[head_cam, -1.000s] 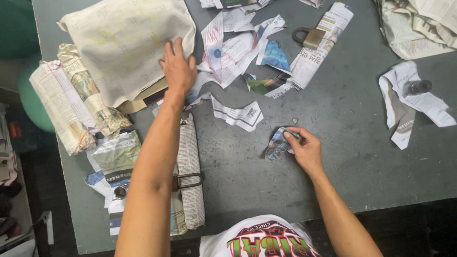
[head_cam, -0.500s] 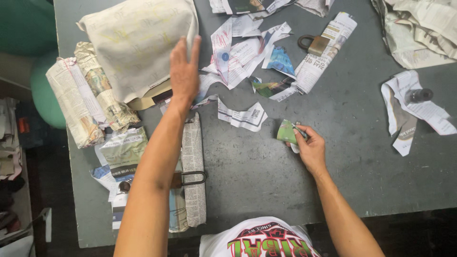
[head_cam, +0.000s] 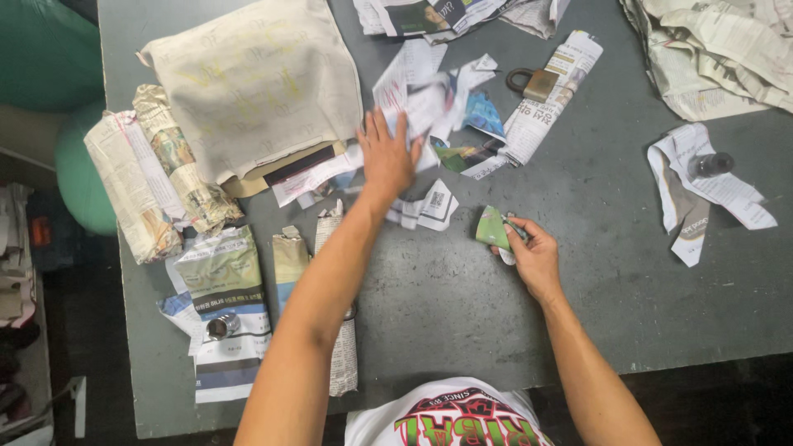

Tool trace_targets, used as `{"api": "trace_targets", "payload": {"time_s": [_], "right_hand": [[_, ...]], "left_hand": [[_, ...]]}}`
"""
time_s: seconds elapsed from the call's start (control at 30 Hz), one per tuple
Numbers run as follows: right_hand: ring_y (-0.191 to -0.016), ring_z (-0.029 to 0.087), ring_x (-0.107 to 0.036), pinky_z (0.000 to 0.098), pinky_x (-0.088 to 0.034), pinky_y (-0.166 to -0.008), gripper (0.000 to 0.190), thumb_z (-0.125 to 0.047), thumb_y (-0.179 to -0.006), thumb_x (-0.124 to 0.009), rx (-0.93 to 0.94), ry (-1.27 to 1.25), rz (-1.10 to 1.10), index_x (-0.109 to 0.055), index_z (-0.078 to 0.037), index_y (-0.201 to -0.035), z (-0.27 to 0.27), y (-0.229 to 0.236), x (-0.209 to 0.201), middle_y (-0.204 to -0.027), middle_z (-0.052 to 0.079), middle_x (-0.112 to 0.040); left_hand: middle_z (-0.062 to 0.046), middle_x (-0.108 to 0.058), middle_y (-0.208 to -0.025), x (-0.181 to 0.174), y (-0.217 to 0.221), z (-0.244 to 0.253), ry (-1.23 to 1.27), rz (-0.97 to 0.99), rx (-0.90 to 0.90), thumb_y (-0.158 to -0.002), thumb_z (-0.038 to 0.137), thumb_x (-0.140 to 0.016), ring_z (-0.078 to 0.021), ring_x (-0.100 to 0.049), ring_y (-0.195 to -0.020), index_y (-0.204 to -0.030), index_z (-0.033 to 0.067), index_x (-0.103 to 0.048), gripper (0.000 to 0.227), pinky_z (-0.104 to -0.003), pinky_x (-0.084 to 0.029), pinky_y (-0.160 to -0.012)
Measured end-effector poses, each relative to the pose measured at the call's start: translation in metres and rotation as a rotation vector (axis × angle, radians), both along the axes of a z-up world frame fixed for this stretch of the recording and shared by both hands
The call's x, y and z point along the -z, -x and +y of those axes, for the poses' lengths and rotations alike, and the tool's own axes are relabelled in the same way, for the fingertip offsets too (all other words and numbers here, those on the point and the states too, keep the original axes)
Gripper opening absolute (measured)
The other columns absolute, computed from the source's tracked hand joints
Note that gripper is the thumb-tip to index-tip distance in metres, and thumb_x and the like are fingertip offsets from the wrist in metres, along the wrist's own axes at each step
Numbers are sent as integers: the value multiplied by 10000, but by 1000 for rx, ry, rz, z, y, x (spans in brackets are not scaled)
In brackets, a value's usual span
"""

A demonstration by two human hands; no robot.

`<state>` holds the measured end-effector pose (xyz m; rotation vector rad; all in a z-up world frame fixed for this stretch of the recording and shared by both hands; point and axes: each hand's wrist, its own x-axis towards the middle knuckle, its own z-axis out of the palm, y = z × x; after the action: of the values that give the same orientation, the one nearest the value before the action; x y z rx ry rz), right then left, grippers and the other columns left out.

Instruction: The person repeatedly folds and wraps newspaper strips around small objects on a workbench, then places the wrapped items into a cloth bag. The person also handles loose newspaper pieces and a padlock, arranging them on the table.

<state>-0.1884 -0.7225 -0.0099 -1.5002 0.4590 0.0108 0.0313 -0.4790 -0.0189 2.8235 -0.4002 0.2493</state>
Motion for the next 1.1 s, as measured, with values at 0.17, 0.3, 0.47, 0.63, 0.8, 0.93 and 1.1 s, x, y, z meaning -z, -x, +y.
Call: {"api": "trace_targets", "payload": {"time_s": [0.17, 0.3, 0.47, 0.63, 0.8, 0.93, 1.1], "right_hand": [[-725, 166, -724, 249, -555, -619, 269, -104, -1000, -649, -3, 8, -43, -649, 40, -1227, -1, -1, 7, -918, 102, -741], [-756, 172, -715, 256, -546, -672, 270, -101, -1028, -646, -5, -18, -29, -668, 49, -1251, -8, 4, 4, -906, 139, -745], [-820, 194, -738, 345, -635, -746, 302, -67, -986, -605, 129, -146, 48, -644, 20, -1273, -19, 17, -6, -1002, 143, -741], [-895, 220, -732, 341, -619, -805, 360, -27, -940, -629, 224, -94, 61, -646, -8, -1298, -55, 49, -17, -1060, 146, -727], [-856, 180, -706, 348, -618, -782, 210, -117, -1015, -633, 369, -131, 79, -683, -1, -1183, -86, 77, -35, -1018, 103, -731], [-771, 174, -659, 364, -615, -754, 220, -189, -1082, -636, 394, -125, 45, -683, 13, -1151, -96, 85, -43, -924, 85, -689], [-849, 107, -667, 277, -553, -798, 169, -155, -1052, -658, 383, -91, 9, -710, -10, -1122, -93, 95, -35, -989, 47, -713]], "left_hand": [[-377, -305, -1551, -7, 66, -27, 126, 128, 2, -989, 495, -569, -533, -273, -1458, -1484, 88, -485, 646, -727, -244, -1111], [-350, -372, -1506, -40, 105, -41, 172, 262, 40, -973, 484, -609, -504, -365, -1397, -1404, 81, -554, 594, -658, -362, -1049], [-174, -655, -1307, -93, 140, -38, 386, 597, 112, -960, 447, -600, -362, -696, -1062, -1371, 152, -611, 506, -460, -532, -917], [-147, -726, -1224, -110, 155, -13, 567, 565, 54, -983, 344, -631, -319, -730, -1047, -1370, 157, -647, 430, -424, -553, -926], [-183, -542, -1490, -84, 157, 21, 364, 73, 128, -992, 217, -638, -375, -519, -1384, -1410, 61, -550, 455, -555, -384, -1118], [-277, -435, -1536, -65, 183, 29, 233, 194, 166, -963, 257, -643, -433, -367, -1445, -1435, 32, -507, 541, -618, -292, -1132], [-318, -448, -1462, -79, 249, 11, 157, 353, 177, -930, 315, -664, -471, -423, -1344, -1391, 39, -528, 555, -602, -383, -1019]]}}
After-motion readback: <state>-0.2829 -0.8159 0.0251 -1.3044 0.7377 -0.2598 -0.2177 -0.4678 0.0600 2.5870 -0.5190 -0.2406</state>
